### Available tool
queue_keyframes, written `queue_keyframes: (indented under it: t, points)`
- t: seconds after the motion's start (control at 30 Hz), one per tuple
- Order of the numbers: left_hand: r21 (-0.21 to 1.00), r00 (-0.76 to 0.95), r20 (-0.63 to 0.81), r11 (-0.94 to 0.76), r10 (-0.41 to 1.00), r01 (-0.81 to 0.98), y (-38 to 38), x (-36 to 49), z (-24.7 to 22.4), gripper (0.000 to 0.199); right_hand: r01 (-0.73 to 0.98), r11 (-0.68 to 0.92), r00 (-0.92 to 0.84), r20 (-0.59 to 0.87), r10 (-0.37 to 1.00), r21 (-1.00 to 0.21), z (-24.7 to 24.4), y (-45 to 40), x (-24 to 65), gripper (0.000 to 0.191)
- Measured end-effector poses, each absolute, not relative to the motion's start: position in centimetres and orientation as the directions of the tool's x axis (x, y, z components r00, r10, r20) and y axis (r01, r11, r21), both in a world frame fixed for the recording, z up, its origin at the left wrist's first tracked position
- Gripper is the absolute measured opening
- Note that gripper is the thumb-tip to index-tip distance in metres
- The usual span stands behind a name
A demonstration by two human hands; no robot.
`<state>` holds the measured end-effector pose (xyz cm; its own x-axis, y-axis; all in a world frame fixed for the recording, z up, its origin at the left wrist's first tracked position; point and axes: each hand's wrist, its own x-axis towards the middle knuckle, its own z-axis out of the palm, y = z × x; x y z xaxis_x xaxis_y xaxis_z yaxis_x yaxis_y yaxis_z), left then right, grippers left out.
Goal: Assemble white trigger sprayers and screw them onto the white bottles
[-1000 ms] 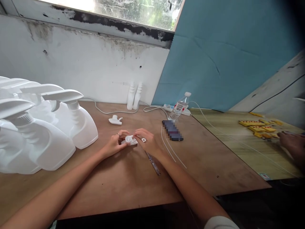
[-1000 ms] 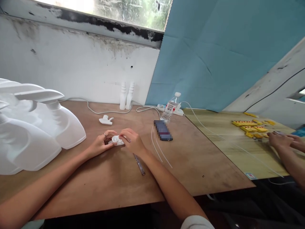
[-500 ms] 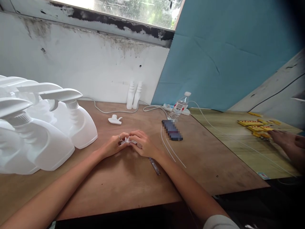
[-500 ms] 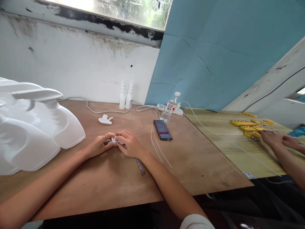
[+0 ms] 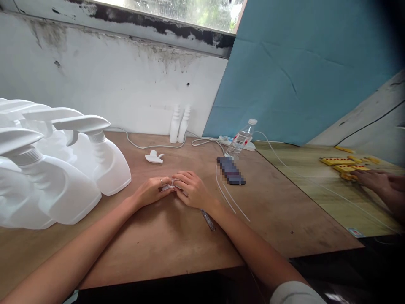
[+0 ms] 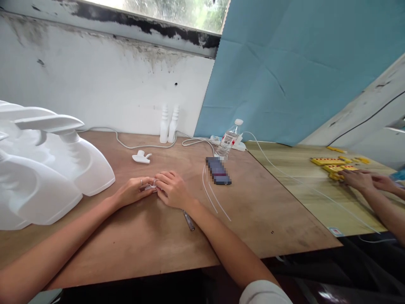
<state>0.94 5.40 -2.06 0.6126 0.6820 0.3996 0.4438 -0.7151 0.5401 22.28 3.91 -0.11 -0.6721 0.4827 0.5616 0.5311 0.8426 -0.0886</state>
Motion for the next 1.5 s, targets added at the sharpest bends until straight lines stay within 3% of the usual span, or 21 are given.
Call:
queue_keyframes:
  t: [0.3,0.43,0.63,0.7,0.77,0.83,0.9,1.07,1.17,1.27,1.37,1.5]
  points:
    - [0.553,0.599,0.392,-0.699,0.698,0.453,5.6,1.0,-2.4,0.019,0.449,0.89,-0.645,0.66,0.386,-0.082,-0.8,4.6,22.3,0.023]
    - [0.58,0.565,0.375,-0.661,0.735,0.476,5.4,1.1,-2.5,0.02,0.474,0.875,-0.643,0.639,0.422,-0.101,-0.9,4.3,22.1,0.024]
    - [0.594,0.577,0.358,-0.655,0.734,0.466,5.1,1.4,-1.9,0.024,0.416,0.868,-0.599,0.636,0.486,-0.271,-0.2,4.1,22.5,0.025]
    - [0.586,0.576,0.361,-0.659,0.734,0.472,5.1,1.5,-1.9,0.022,0.476,0.803,-0.506,0.636,0.583,-0.358,0.7,4.4,23.3,0.024]
    - [0.579,0.563,0.368,-0.656,0.74,0.484,5.2,1.6,-2.0,0.023,0.712,0.568,-0.34,0.506,0.793,-0.412,2.0,4.8,24.5,0.025]
    - [0.57,0.555,0.372,-0.655,0.744,0.496,5.3,1.7,-2.2,0.022,0.938,0.147,-0.082,0.214,0.973,-0.313,3.4,5.3,26.2,0.026]
    - [0.559,0.555,0.371,-0.656,0.745,0.506,5.3,1.7,-2.4,0.021,0.973,-0.058,0.066,0.026,0.998,-0.223,4.5,5.6,28.2,0.025]
    - [0.535,0.533,0.365,-0.64,0.763,0.551,5.1,1.8,-2.5,0.027,0.953,-0.261,0.175,-0.427,0.887,-0.152,4.7,5.4,31.8,0.022]
    - [0.525,0.522,0.371,-0.637,0.768,0.565,5.0,1.8,-2.3,0.025,0.939,-0.28,0.132,-0.542,0.83,-0.2,4.0,5.4,32.3,0.023]
    - [0.508,0.528,0.383,-0.65,0.758,0.565,5.0,1.8,-2.1,0.013,0.919,-0.25,0.066,-0.504,0.861,-0.306,3.8,5.7,31.9,0.019]
    - [0.495,0.529,0.393,-0.658,0.752,0.567,5.0,1.8,-2.0,0.009,0.867,-0.174,0.002,-0.346,0.938,-0.468,4.6,5.6,30.8,0.017]
    - [0.508,0.536,0.375,-0.651,0.756,0.563,4.9,1.9,-2.1,0.016,0.531,0.161,-0.077,0.142,0.987,-0.832,5.8,4.8,27.8,0.025]
